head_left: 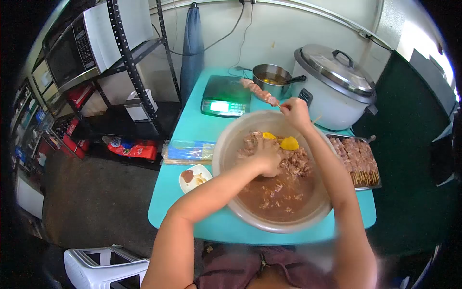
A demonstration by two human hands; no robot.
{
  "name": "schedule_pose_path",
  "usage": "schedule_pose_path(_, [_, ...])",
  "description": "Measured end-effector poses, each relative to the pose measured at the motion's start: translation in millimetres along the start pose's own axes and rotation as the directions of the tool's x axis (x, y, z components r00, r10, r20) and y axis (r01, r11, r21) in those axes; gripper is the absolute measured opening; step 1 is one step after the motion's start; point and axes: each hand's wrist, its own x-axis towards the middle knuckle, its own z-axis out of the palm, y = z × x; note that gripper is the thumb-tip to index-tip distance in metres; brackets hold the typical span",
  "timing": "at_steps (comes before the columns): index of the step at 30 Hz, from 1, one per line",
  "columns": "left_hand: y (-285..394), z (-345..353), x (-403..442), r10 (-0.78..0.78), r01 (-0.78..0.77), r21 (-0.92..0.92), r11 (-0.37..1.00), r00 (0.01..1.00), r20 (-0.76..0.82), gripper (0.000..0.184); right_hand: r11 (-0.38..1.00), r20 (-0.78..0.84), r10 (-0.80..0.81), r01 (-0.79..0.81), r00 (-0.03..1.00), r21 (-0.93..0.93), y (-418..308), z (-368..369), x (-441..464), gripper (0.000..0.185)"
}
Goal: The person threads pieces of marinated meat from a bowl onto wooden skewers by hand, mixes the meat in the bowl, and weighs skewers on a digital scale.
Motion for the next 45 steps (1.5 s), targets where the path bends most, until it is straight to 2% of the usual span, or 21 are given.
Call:
schedule_pose_path(2, [0.2, -0.3, -0.1, -0.008, 0.008, 0.022, 1.0, 1.0, 0.022, 0.061, 1.0, -0.019, 0.009, -0.009, 1.0, 0.0, 3.9, 36.3, 27.5, 0.014])
schedule_pose_path(3, [0.4, -0.6, -0.6, -0.008, 0.006, 0.039, 0.999, 0.999, 0.044, 0.061, 0.997, -0.001, 0.069, -0.069, 0.998, -0.035, 1.4, 52.0, 40.1, 0.013])
schedule_pose_path(4, [0.7, -0.1, -1.2, -0.009, 0.009, 0.0, 1.0, 0.998, 0.065, 0.06, 0.99, 0.014, 0.128, -0.127, 0.992, -0.069, 3.5, 68.3, 52.9, 0.013])
schedule_pose_path(7, [0.0, 9.7, 2.1, -0.005, 0.009, -0.073, 0.997, 0.998, 0.066, 0.056, 0.984, 0.031, 0.152, -0.149, 0.988, -0.093, 12.5, 114.3, 84.7, 0.014])
schedule_pose_path(8, [0.3, 8.7, 3.1, -0.014, 0.018, -0.065, 0.998, 0.998, 0.064, 0.056, 0.959, 0.066, 0.278, -0.273, 0.958, -0.079, 14.2, 126.4, 94.5, 0.017])
schedule_pose_path(9, [5.2, 1.3, -0.7, -0.022, 0.025, -0.021, 0.999, 0.993, 0.118, 0.056, 0.96, 0.064, 0.274, -0.269, 0.96, -0.072, 14.6, 136.7, 99.3, 0.017])
schedule_pose_path(11, [4.4, 1.7, -1.4, -0.035, 0.031, 0.03, 0.999, 0.984, 0.175, 0.056, 0.931, -0.055, 0.347, -0.351, 0.936, -0.102, 17.8, 155.7, 107.1, 0.01])
schedule_pose_path(13, [0.7, 8.6, -0.8, 0.015, -0.016, 0.005, 1.0, 0.996, 0.089, 0.058, 0.927, -0.05, 0.361, -0.364, 0.931, -0.085, 22.1, 166.6, 112.0, 0.01])
schedule_pose_path(17, [2.0, 2.7, -4.5, 0.024, -0.025, 0.003, 1.0, 0.995, 0.095, 0.059, 0.931, -0.05, 0.351, -0.355, 0.935, -0.09, 36.9, 184.1, 119.9, 0.01])
schedule_pose_path(23, [1.4, 7.8, 4.4, 0.012, -0.026, 0.072, 0.997, 0.981, 0.193, 0.057, 0.887, 0.028, 0.457, -0.454, 0.889, -0.08, 38.0, 180.8, 118.7, 0.012])
schedule_pose_path(25, [0.3, 18.4, 4.8, 0.022, -0.022, 0.036, 0.999, 1.0, -0.009, 0.052, 0.87, 0.031, 0.49, -0.486, 0.871, -0.087, 38.2, 183.8, 117.8, 0.013])
schedule_pose_path(29, [0.5, 8.6, 1.5, 0.043, -0.043, -0.004, 0.999, 0.998, 0.034, 0.052, 0.881, 0.065, 0.473, -0.47, 0.879, -0.051, 47.8, 187.4, 120.0, 0.014])
schedule_pose_path(31, [2.5, 1.9, -1.5, 0.041, -0.04, -0.004, 0.999, 0.996, 0.082, 0.052, 0.883, 0.026, 0.469, -0.469, 0.883, -0.02, 51.1, 184.3, 118.2, 0.015])
schedule_pose_path(33, [1.3, 11.9, 4.0, 0.022, -0.022, 0.006, 1.0, 0.998, 0.061, 0.051, 0.879, 0.039, 0.477, -0.476, 0.878, -0.017, 48.8, 178.4, 115.1, 0.016])
schedule_pose_path(35, [2.1, 15.1, 3.6, 0.007, -0.008, 0.019, 1.0, 0.999, 0.038, 0.051, 0.831, 0.132, 0.546, -0.555, 0.827, 0.034, 35.8, 159.5, 111.7, 0.029])
schedule_pose_path(38, [4.2, 7.0, 0.0, 0.021, -0.023, 0.068, 0.997, 0.999, 0.03, 0.052, 0.838, 0.114, 0.543, -0.546, 0.832, -0.007, 37.7, 162.9, 113.3, 0.03])
schedule_pose_path(40, [3.5, 3.0, 1.7, 0.012, -0.018, 0.047, 0.999, 0.993, 0.117, 0.056, 0.834, 0.128, 0.547, -0.551, 0.827, -0.004, 37.1, 162.1, 113.4, 0.03])
schedule_pose_path(45, [3.0, 4.0, 0.6, 0.018, -0.021, 0.032, 0.999, 0.996, 0.089, 0.056, 0.834, 0.118, 0.548, -0.552, 0.828, 0.007, 38.3, 163.4, 112.6, 0.03])
